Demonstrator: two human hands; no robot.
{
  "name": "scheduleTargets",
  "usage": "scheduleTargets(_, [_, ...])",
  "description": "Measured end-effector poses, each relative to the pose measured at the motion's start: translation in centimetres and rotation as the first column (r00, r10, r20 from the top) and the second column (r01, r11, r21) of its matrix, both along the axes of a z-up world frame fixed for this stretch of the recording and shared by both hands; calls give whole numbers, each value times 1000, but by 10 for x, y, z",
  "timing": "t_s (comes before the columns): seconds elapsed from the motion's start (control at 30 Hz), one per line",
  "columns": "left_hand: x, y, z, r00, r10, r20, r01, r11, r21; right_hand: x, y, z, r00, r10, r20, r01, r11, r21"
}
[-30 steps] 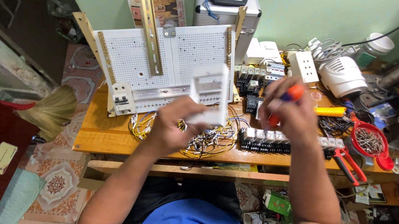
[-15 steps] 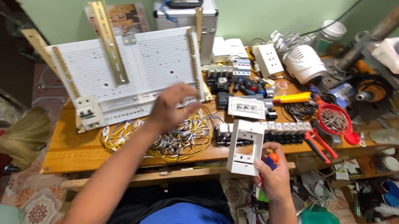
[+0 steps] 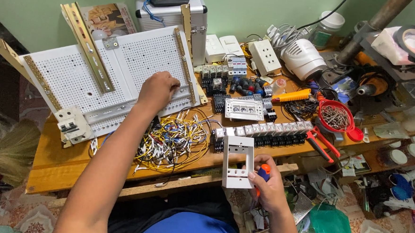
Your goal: Mounting a plastic electrical box onto a perforated panel using a screwdriver and modifying the box with pliers.
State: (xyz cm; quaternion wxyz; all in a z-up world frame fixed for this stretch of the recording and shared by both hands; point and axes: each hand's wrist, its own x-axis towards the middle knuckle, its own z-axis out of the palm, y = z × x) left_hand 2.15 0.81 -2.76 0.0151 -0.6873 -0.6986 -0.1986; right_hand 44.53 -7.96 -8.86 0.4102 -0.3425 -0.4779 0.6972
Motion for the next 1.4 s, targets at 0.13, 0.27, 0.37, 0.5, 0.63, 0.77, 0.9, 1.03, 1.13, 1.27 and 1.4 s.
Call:
scheduleTargets(0.13, [2,-5,-2,999,7,50,-11,996,83,-8,-8,14,999,36,39,-36,999,5])
scheduleTargets(0.27, [18,-38,14,973,-46,225,-29,948,318,-8,-10,17,990,83,115,-90,994,55])
scheduleTargets(0.37, [40,-76,20,927,-92,363,-9,964,266,-6,-8,12,982,71,177,-95,987,127])
scheduleTargets(0.5, [75,-115,9,873,-162,461,91,981,173,-18,-11,18,986,96,134,-103,994,47])
scheduleTargets(0.63, [89,-100,3,887,-211,411,180,977,113,-26,-17,1,999,30,29,-33,994,105])
scheduleTargets(0.77, [97,-43,8,974,-75,214,110,982,-154,-31,-21,23,995,64,72,-74,987,144])
scheduleTargets(0.9, [103,5,-1,999,-42,10,43,941,-334,-26,-27,39,989,33,142,-56,985,161])
scheduleTargets(1.03, [104,28,-27,982,-85,-166,16,923,-383,-10,-17,24,996,34,84,-47,986,161])
scheduleTargets(1.13, [105,22,-25,986,-97,-138,35,918,-395,-5,-16,20,998,11,66,-21,988,155])
scheduleTargets(1.27, [110,-10,14,999,-13,48,30,920,-391,-9,-20,25,994,-4,110,-16,985,175])
scheduleTargets(1.4, [108,-64,34,890,-98,444,111,994,-2,-18,-31,39,994,61,87,-87,939,334])
